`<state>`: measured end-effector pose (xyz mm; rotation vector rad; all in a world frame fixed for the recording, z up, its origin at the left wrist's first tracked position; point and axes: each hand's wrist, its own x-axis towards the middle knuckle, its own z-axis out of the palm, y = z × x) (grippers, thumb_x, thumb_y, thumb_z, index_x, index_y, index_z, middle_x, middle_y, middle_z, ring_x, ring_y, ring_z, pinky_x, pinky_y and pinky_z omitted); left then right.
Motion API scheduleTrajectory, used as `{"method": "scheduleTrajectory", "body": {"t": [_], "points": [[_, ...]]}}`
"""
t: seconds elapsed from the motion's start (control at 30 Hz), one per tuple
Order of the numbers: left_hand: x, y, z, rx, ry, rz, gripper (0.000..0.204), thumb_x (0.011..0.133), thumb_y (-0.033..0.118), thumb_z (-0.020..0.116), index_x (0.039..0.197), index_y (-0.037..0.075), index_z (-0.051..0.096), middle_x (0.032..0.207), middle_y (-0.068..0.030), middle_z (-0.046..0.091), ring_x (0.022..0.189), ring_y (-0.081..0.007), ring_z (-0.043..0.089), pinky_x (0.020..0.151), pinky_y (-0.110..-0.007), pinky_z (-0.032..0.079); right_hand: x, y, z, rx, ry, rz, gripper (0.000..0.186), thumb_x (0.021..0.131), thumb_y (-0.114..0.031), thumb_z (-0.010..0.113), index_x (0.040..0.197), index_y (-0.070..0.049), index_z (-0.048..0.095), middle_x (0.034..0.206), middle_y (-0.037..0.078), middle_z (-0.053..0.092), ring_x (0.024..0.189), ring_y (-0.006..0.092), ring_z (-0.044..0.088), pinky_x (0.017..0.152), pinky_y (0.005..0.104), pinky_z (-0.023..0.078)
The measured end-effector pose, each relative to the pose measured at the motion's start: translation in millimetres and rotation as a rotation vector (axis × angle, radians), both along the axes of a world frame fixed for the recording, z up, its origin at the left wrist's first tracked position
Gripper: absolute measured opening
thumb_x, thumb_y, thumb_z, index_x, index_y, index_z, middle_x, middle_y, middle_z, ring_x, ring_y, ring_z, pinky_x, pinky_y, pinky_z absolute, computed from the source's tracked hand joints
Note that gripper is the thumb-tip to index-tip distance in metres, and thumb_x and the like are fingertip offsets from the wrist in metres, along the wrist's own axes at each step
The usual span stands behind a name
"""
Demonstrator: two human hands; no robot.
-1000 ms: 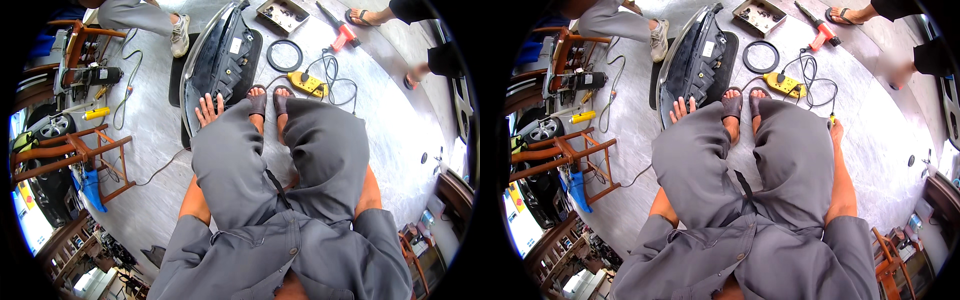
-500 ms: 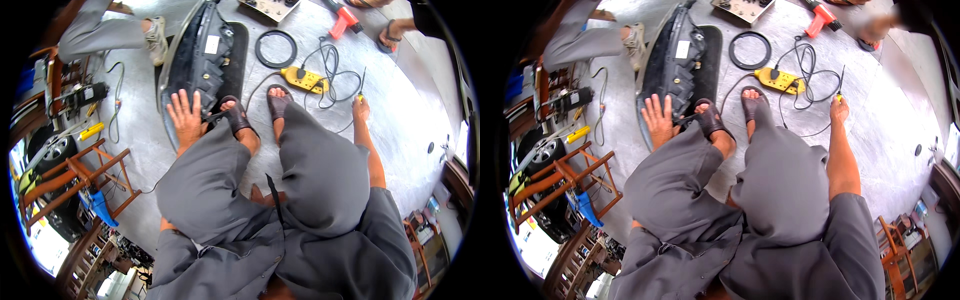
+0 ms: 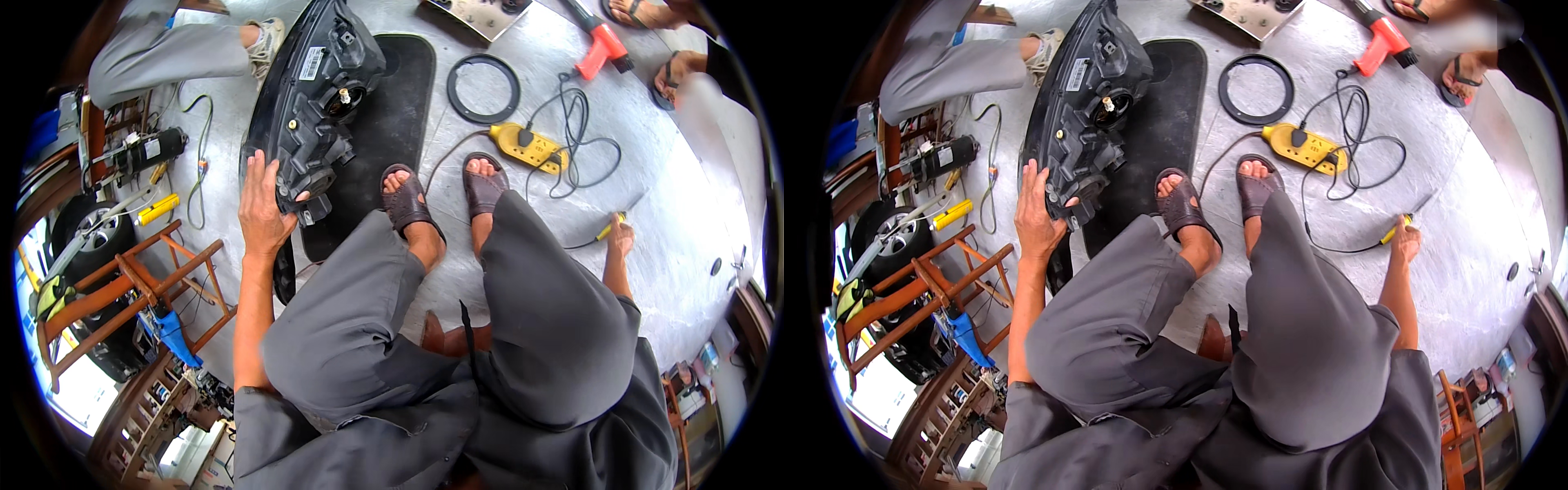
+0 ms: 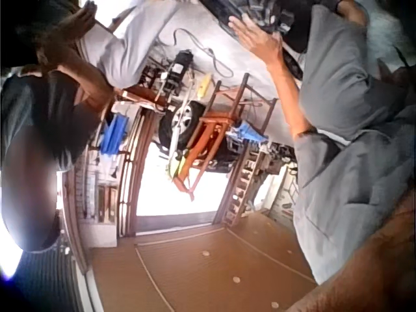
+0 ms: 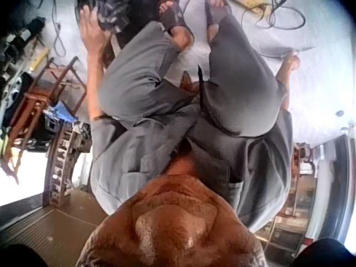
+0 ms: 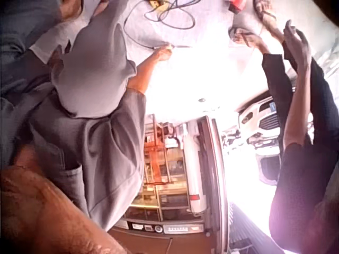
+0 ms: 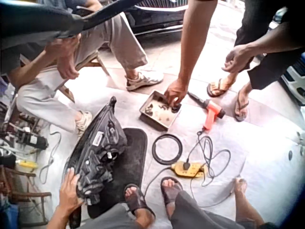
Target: The person uses a soldering iron to heat and remove a small plastic component from the back of a car headlight assembly. They then use their hands to pull the component out and inspect the interior of the headlight housing.
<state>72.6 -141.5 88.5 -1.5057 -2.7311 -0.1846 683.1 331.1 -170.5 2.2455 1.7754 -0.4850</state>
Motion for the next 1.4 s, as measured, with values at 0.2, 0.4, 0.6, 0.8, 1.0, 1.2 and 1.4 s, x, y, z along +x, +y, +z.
{"method": "scheduleTrajectory", "body": {"t": [0.2, 0.4, 0.6, 0.8, 1.0, 1.2, 1.4], "points": [[-3.6, -8.5, 9.9, 0.152, 0.05, 0.243, 0.063, 0.084, 0.038, 0.08, 0.132, 0.002, 0.059, 0.136, -0.0244, 0.06, 0.127, -0.0443, 0.057, 0.105, -0.047, 0.048, -52.8, 7.9, 33.2, 0.424, 0.261, 0.232, 0.043, 0.092, -0.041, 0.067, 0.101, 0.001, 0.071, 0.091, 0.017, 0.073, 0.084, 0.0297, 0.07, 0.079, 0.0421, 0.054], [-3.6, 3.8, -6.7, 0.28, 0.047, 0.296, 0.056, 0.088, 0.035, 0.078, 0.13, 0.002, 0.062, 0.135, -0.0235, 0.062, 0.127, -0.041, 0.058, 0.105, -0.045, 0.049, -282.4, -13.7, 109.1, -0.311, 0.954, 0.332, 0.037, 0.099, -0.037, 0.062, 0.108, -0.001, 0.068, 0.083, 0.001, 0.062, 0.073, 0.0098, 0.06, 0.068, 0.0256, 0.051], [-15.9, -14.4, 1.3, 0.285, -0.051, 0.322, 0.058, 0.091, 0.027, 0.075, 0.138, 0.0, 0.055, 0.134, -0.024, 0.062, 0.122, -0.0375, 0.063, 0.102, -0.041, 0.05, -496.7, -95.5, 137.9, -0.961, 1.284, 0.56, 0.068, 0.096, -0.051, 0.063, 0.142, -0.003, 0.051, 0.124, 0.013, 0.063, 0.109, 0.0219, 0.064, 0.093, 0.0341, 0.054], [-22.5, -7.6, -9.2, 0.274, -0.11, 0.393, 0.062, 0.094, 0.036, 0.072, 0.143, 0.002, 0.052, 0.136, -0.0207, 0.062, 0.119, -0.032, 0.065, 0.099, -0.037, 0.051, -588.3, -116.6, 103.2, -1.002, 1.329, 0.331, 0.075, 0.096, -0.057, 0.061, 0.144, -0.001, 0.047, 0.133, 0.016, 0.058, 0.119, 0.0262, 0.06, 0.097, 0.0418, 0.053], [-17.9, -9.7, -16.7, 0.335, 0.013, 0.427, 0.052, 0.098, 0.032, 0.062, 0.137, -0.001, 0.056, 0.137, -0.0196, 0.062, 0.122, -0.0338, 0.064, 0.103, -0.038, 0.049, -658.2, -87.2, 97.9, -0.916, 1.321, 0.556, 0.079, 0.099, -0.064, 0.051, 0.147, -0.002, 0.045, 0.14, 0.017, 0.056, 0.125, 0.0263, 0.058, 0.105, 0.0405, 0.048], [-17.2, -15.2, -21.8, 0.33, 0.03, 0.395, 0.047, 0.099, 0.026, 0.06, 0.135, -0.004, 0.056, 0.137, -0.0213, 0.062, 0.124, -0.0329, 0.063, 0.105, -0.039, 0.048, -712.0, -90.5, 77.5, -0.818, 1.493, 0.564, 0.082, 0.097, -0.068, 0.045, 0.139, 0.003, 0.054, 0.132, 0.022, 0.062, 0.12, 0.0313, 0.061, 0.102, 0.0424, 0.048], [-22.1, -12.8, -23.2, 0.338, 0.011, 0.379, 0.051, 0.099, 0.033, 0.065, 0.132, -0.006, 0.058, 0.132, -0.0249, 0.063, 0.125, -0.0387, 0.061, 0.108, -0.044, 0.047, -763.0, -101.0, 39.8, -0.988, 1.681, 0.347, 0.079, 0.101, -0.066, 0.038, 0.14, 0.0, 0.055, 0.136, 0.017, 0.061, 0.122, 0.0287, 0.059, 0.105, 0.0395, 0.045]]}}
